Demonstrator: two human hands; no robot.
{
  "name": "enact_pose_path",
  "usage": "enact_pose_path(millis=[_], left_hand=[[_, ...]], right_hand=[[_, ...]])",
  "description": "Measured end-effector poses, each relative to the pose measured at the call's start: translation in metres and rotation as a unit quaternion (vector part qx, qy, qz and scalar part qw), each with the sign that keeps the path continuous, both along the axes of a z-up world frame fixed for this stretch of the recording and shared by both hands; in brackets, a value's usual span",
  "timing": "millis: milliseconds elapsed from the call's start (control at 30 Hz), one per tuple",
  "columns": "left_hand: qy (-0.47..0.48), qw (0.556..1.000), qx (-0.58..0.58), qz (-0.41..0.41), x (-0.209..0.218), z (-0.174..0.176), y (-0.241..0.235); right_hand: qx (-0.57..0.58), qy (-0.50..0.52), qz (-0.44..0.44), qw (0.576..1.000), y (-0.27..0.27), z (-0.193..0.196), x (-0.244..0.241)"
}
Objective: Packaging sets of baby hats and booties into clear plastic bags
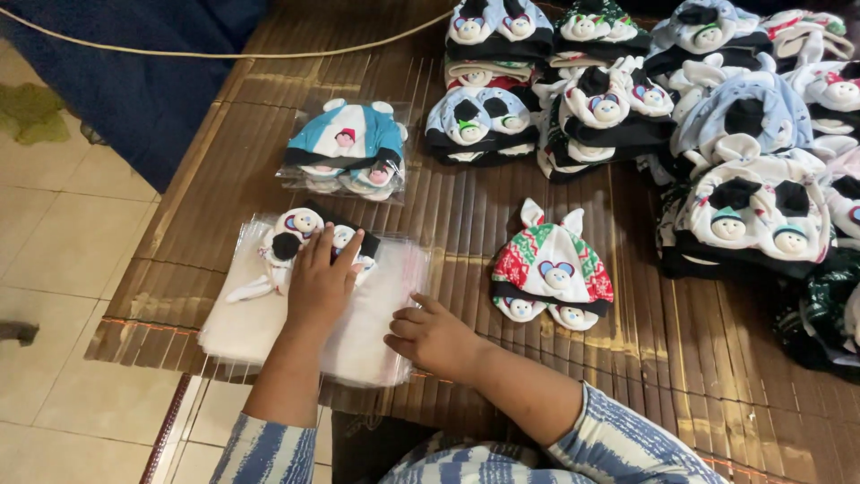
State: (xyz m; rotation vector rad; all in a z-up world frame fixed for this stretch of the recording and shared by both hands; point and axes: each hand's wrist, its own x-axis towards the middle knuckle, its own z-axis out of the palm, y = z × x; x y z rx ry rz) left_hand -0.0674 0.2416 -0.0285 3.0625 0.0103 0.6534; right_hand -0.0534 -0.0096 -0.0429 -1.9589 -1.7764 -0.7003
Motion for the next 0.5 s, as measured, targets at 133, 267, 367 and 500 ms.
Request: enact_pose_path(millis=[133, 267, 367, 500], left_hand=[[0.001, 1.000, 0.005, -0.010, 0.001, -0.001, 0.004], [0.030, 0.999, -0.013, -0.024, -0.002, 0.003, 0.008], [0.056, 0.997, -0.028, -0.035, -0.003, 0.008, 0.011], [0.076, 0.996, -0.029, -0.038, -0.003, 0.009, 0.012]], right_hand=[[-0.017, 0.026, 0.030, 0.999, -0.009, -0.002, 0.010], [-0.011, 0.084, 0.068, 0.994, -0.023, 0.018, 0.009], [-0.022, 0.105, 0.069, 0.992, -0.031, 0.030, 0.005], [-0.009, 0.101, 0.058, 0.993, -0.036, 0.040, 0.000]])
